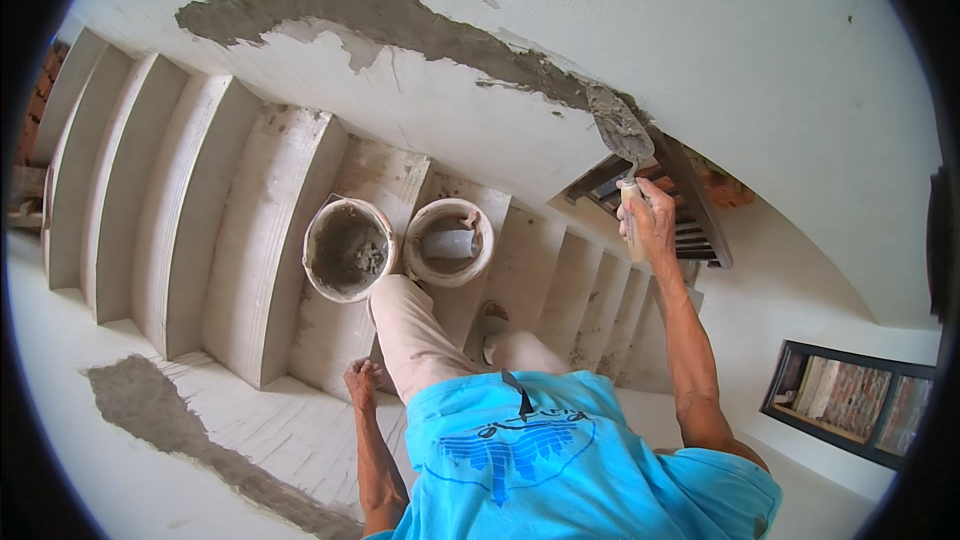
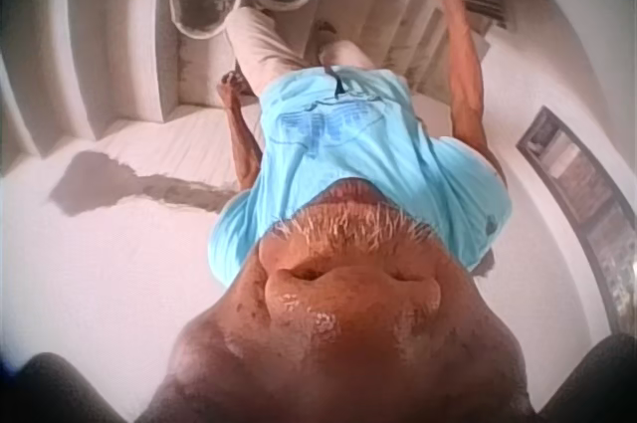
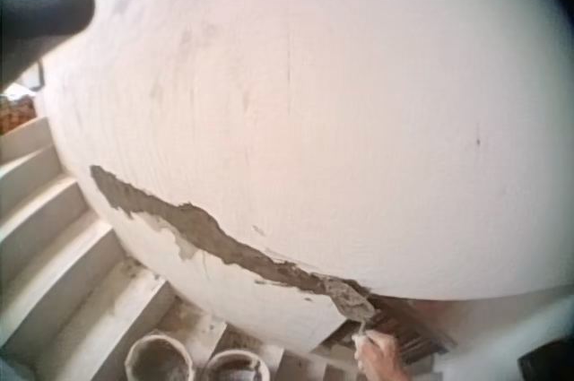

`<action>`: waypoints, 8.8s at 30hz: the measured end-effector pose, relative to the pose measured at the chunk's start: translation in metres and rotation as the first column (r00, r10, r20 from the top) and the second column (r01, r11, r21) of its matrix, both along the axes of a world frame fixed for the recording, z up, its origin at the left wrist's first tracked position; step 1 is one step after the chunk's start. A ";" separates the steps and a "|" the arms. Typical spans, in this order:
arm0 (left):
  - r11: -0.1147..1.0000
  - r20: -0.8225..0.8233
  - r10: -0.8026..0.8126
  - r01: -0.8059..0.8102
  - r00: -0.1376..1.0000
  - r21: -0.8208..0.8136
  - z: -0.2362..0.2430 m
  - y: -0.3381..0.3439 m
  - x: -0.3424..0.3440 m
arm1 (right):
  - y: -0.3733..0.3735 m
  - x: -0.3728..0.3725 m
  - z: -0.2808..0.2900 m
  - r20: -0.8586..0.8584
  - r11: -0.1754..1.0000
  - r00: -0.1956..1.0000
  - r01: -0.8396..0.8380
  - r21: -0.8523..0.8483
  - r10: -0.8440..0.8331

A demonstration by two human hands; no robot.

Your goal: The person scoops plaster from a bucket using a trowel and applies it to the underside of a spiral staircase. They then use a brush to smooth and spread the plaster along the curved surface.

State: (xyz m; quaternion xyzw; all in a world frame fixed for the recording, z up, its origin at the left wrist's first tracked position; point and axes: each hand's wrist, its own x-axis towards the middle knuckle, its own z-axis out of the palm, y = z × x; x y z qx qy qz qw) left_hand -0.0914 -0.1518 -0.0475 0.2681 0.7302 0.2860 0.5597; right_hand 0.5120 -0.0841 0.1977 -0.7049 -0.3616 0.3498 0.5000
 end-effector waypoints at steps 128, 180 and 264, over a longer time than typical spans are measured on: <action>0.979 -0.613 -0.117 0.196 0.781 0.063 0.096 0.099 0.100 | 0.283 -0.400 -0.229 0.816 0.018 -0.578 -0.816 -0.578 0.000; 0.979 -0.605 -0.087 0.179 0.792 0.094 0.097 0.107 0.095 | 0.280 -0.428 -0.222 0.749 -0.143 -0.619 -0.740 -0.657 -0.238; 0.900 -0.636 -0.275 0.426 0.721 0.093 0.076 0.148 0.116 | 0.087 -0.059 0.030 0.129 0.989 0.980 -0.150 0.001 0.149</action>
